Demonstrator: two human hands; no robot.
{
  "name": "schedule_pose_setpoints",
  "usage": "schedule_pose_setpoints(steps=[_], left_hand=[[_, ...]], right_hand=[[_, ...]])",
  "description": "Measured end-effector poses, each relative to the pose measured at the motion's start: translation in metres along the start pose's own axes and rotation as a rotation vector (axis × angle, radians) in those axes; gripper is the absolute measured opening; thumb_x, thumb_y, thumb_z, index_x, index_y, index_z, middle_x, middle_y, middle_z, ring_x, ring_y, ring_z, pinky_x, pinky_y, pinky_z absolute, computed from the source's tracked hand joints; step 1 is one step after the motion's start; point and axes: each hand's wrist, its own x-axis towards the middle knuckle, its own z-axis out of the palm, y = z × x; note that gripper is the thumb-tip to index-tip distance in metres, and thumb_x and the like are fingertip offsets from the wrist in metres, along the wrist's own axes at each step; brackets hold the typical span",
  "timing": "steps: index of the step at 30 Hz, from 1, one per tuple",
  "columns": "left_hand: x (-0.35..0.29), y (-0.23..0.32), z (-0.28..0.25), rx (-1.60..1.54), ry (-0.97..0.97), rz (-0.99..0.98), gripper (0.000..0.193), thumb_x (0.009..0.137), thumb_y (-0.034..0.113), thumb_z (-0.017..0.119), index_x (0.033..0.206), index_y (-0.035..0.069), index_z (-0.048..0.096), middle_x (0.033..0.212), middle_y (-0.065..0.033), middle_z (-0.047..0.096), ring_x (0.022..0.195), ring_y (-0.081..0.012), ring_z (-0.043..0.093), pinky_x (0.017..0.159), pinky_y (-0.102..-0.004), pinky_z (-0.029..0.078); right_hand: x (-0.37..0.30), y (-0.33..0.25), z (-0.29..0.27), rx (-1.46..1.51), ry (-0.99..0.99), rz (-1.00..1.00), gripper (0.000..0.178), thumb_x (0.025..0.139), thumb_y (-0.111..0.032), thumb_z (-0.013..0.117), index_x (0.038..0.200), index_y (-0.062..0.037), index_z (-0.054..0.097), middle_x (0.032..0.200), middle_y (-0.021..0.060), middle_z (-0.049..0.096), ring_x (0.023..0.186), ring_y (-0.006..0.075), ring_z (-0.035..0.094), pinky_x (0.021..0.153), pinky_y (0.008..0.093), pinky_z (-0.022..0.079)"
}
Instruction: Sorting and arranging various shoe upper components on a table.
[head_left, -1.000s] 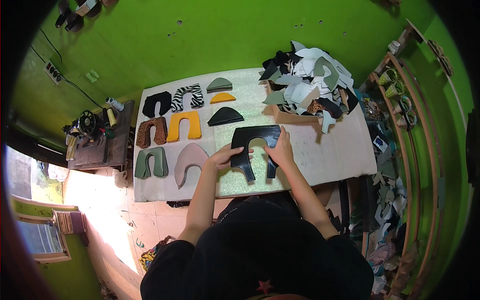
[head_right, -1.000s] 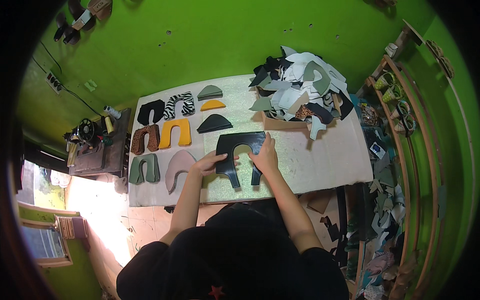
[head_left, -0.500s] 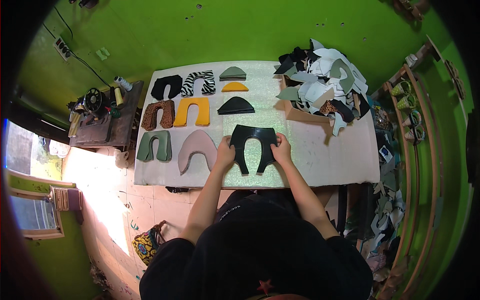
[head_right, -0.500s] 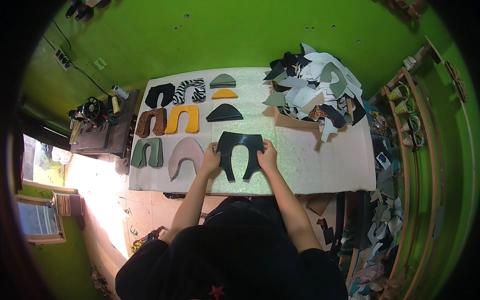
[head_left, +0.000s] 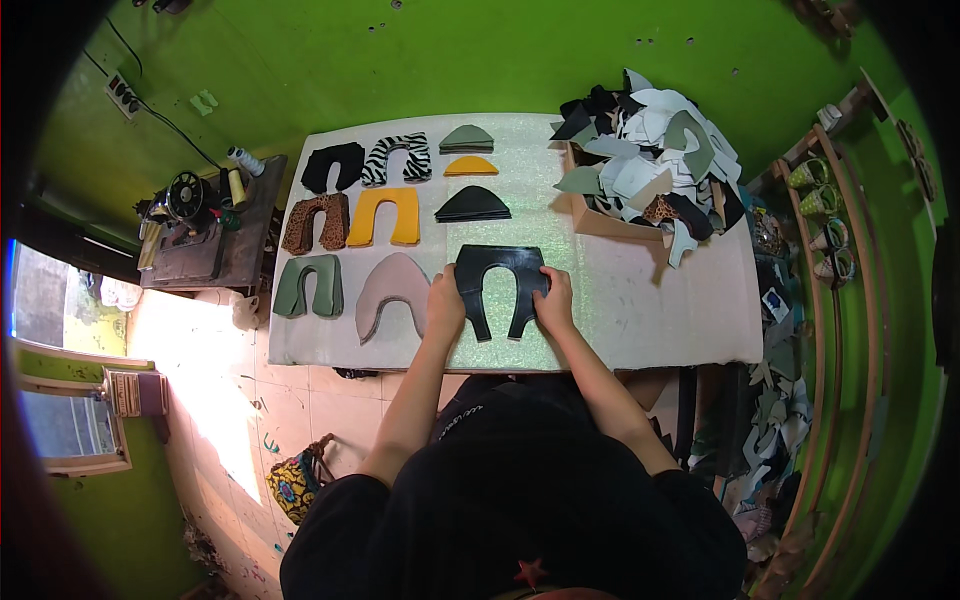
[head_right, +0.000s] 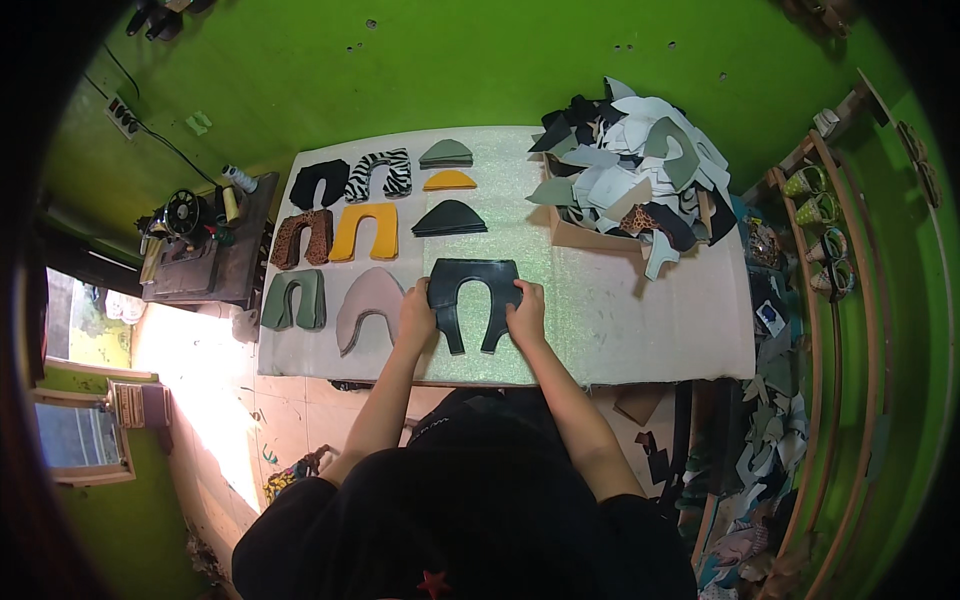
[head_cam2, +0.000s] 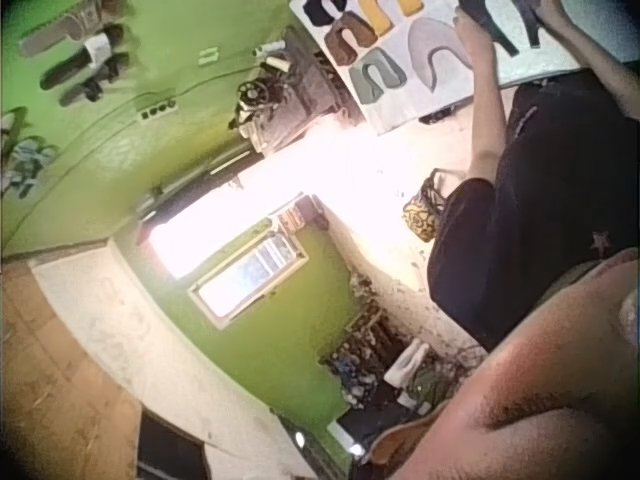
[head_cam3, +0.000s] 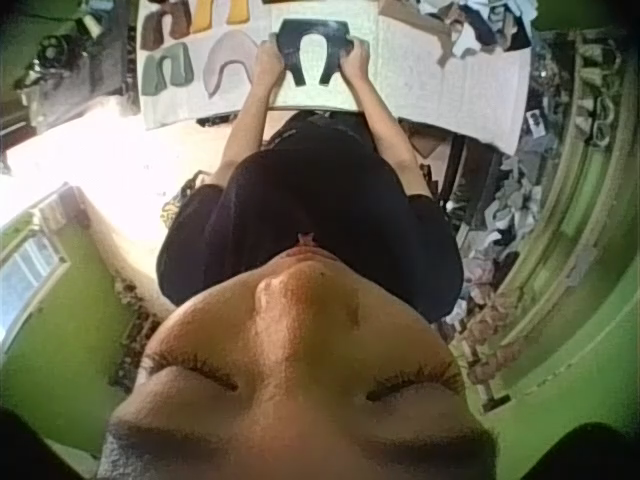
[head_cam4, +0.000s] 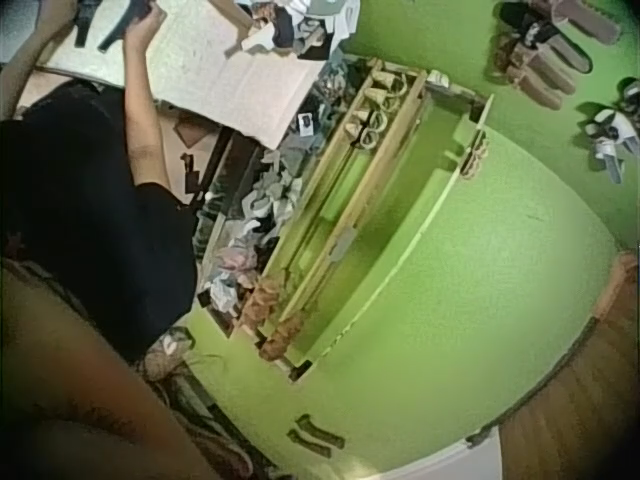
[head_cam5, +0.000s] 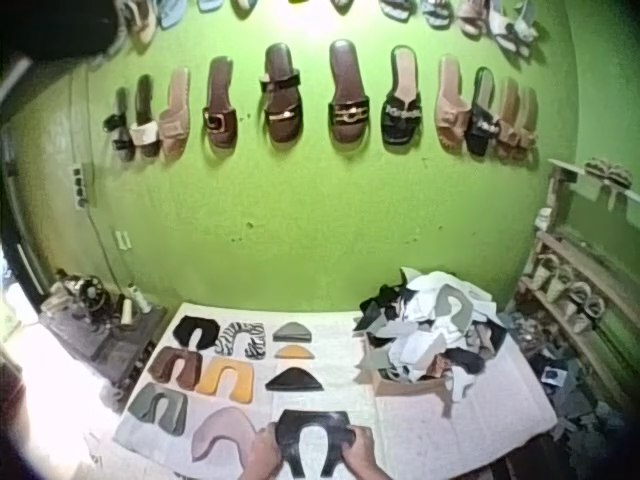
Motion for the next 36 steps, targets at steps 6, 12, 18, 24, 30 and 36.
schedule_pose_setpoints(steps=[6, 12, 18, 24, 30, 36], left_hand=[[-0.002, 0.000, -0.003, 0.043, 0.007, 0.016, 0.044, 0.072, -0.011, 0.045, 0.115, -0.001, 0.046, 0.097, -0.0246, 0.054, 0.089, -0.0388, 0.055, 0.075, -0.0404, 0.046], [-0.005, 0.003, -0.008, 0.058, 0.006, -0.009, 0.042, 0.071, -0.009, 0.049, 0.113, -0.004, 0.047, 0.102, -0.0255, 0.052, 0.095, -0.0389, 0.052, 0.079, -0.0401, 0.045], [-0.014, 0.011, -0.001, 0.050, -0.019, 0.125, 0.051, 0.067, 0.010, 0.066, 0.113, -0.001, 0.048, 0.122, -0.0235, 0.041, 0.113, -0.0370, 0.040, 0.095, -0.0399, 0.036], [-0.028, 0.016, 0.021, 0.205, -0.103, 0.314, 0.058, 0.068, 0.015, 0.065, 0.121, 0.006, 0.044, 0.132, -0.0236, 0.032, 0.122, -0.0409, 0.031, 0.097, -0.0449, 0.032], [-0.013, 0.008, 0.028, 0.357, -0.122, 0.302, 0.061, 0.072, 0.018, 0.062, 0.128, 0.013, 0.038, 0.138, -0.0203, 0.022, 0.125, -0.0426, 0.024, 0.098, -0.0468, 0.030], [-0.002, 0.009, 0.028, 0.307, -0.176, 0.259, 0.054, 0.071, 0.026, 0.063, 0.120, 0.009, 0.047, 0.133, -0.0254, 0.030, 0.120, -0.0489, 0.026, 0.100, -0.0479, 0.027]], right_hand=[[0.001, -0.004, -0.005, 0.066, -0.047, 0.049, 0.043, 0.062, 0.007, 0.064, 0.103, -0.0008, 0.054, 0.099, 0.0152, 0.053, 0.088, 0.0286, 0.054, 0.079, 0.0323, 0.044], [0.003, -0.020, -0.012, 0.084, -0.147, 0.102, 0.040, 0.066, 0.005, 0.061, 0.105, 0.0024, 0.053, 0.104, 0.0183, 0.053, 0.095, 0.0329, 0.053, 0.084, 0.0346, 0.043], [0.000, -0.012, -0.006, 0.027, -0.042, -0.004, 0.037, 0.065, 0.004, 0.062, 0.101, 0.0021, 0.056, 0.101, 0.0179, 0.054, 0.091, 0.0336, 0.054, 0.084, 0.0347, 0.043], [-0.003, -0.017, -0.008, -0.104, -0.121, 0.022, 0.041, 0.066, -0.003, 0.063, 0.106, 0.0014, 0.054, 0.108, 0.0170, 0.047, 0.100, 0.0336, 0.047, 0.088, 0.0357, 0.040], [-0.013, -0.037, -0.012, -0.309, -0.227, -0.168, 0.049, 0.066, -0.013, 0.065, 0.112, -0.0025, 0.051, 0.118, 0.0131, 0.042, 0.106, 0.0329, 0.041, 0.088, 0.0394, 0.038], [-0.010, -0.025, -0.028, -0.262, -0.329, -0.177, 0.051, 0.067, -0.014, 0.066, 0.115, -0.0045, 0.049, 0.121, 0.0134, 0.041, 0.108, 0.0325, 0.040, 0.091, 0.0385, 0.036]])
